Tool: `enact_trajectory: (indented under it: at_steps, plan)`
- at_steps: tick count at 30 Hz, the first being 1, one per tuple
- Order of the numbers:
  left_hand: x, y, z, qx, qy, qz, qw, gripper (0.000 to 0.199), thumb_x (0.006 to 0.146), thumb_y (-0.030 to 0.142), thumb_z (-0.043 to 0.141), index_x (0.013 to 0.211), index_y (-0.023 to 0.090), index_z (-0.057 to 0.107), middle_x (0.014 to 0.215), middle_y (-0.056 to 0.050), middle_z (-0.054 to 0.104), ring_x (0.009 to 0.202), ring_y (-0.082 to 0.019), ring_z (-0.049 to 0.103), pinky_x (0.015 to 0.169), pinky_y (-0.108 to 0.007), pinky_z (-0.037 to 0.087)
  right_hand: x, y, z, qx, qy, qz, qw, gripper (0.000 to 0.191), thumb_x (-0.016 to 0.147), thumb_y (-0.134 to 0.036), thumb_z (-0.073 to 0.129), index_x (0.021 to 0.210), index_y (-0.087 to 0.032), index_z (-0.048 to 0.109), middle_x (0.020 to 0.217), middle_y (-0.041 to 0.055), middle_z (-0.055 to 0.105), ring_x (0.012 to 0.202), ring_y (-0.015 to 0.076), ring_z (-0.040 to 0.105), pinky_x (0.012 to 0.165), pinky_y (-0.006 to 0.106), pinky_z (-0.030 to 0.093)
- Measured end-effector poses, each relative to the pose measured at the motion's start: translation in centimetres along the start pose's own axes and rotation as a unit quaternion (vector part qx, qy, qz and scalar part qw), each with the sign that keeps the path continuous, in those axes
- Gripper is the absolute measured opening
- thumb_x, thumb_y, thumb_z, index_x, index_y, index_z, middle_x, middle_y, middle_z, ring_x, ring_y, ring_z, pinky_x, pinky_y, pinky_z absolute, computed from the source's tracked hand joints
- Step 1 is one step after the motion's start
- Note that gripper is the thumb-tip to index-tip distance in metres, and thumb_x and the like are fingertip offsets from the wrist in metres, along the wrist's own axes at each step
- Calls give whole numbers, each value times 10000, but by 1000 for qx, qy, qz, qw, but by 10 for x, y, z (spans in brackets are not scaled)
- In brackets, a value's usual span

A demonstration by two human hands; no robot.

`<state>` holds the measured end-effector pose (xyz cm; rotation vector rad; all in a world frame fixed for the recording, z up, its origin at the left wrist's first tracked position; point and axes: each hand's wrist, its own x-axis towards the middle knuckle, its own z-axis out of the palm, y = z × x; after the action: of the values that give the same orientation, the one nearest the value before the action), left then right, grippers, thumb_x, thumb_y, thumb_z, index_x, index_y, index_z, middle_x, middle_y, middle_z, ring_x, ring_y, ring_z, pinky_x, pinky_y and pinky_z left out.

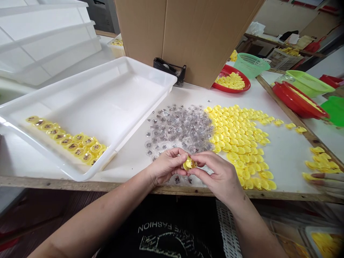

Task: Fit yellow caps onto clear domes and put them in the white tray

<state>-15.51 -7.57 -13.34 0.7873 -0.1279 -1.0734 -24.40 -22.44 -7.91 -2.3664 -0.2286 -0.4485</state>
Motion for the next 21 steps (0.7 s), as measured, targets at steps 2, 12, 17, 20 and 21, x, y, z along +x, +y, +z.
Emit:
enact_trajectory:
  at_steps: [2,12,17,20,21]
  plan:
    - [0,0,0,-2,0,0,1000,426,638,394,811,849,109,574,726,-36,675,551,-105,658,487,-143,529,1,-2,-1,-12,-4,-7,1000,253,814,-171,650,1048,-266,644,916,32,651,813,181,631,694,317,542]
    - [1,-1,0,17,-15,21,1000,392,653,403,797,758,107,563,686,-44,662,536,-124,648,467,-165,497,5,-6,0,-31,-16,4,999,184,792,-130,670,934,-245,650,881,17,650,793,165,639,686,290,527]
    - [1,-1,-2,57,9,43,997,381,685,432,764,835,98,657,717,-38,652,589,-103,616,543,-198,495,6,-5,11,-92,29,-16,995,138,810,-146,647,919,-230,650,850,28,645,753,162,643,660,291,539]
    - [0,0,-1,94,4,71,993,408,668,401,782,944,113,695,765,-32,655,645,-92,583,626,-213,483,4,-4,17,-120,66,-20,990,119,830,-182,633,940,-226,644,858,43,638,775,175,642,680,310,547]
    - [-1,0,0,112,2,77,991,405,664,370,791,968,120,697,776,-31,660,666,-97,580,655,-225,481,2,-2,17,-115,70,-18,991,121,834,-189,630,948,-228,642,862,45,634,782,176,639,691,315,549]
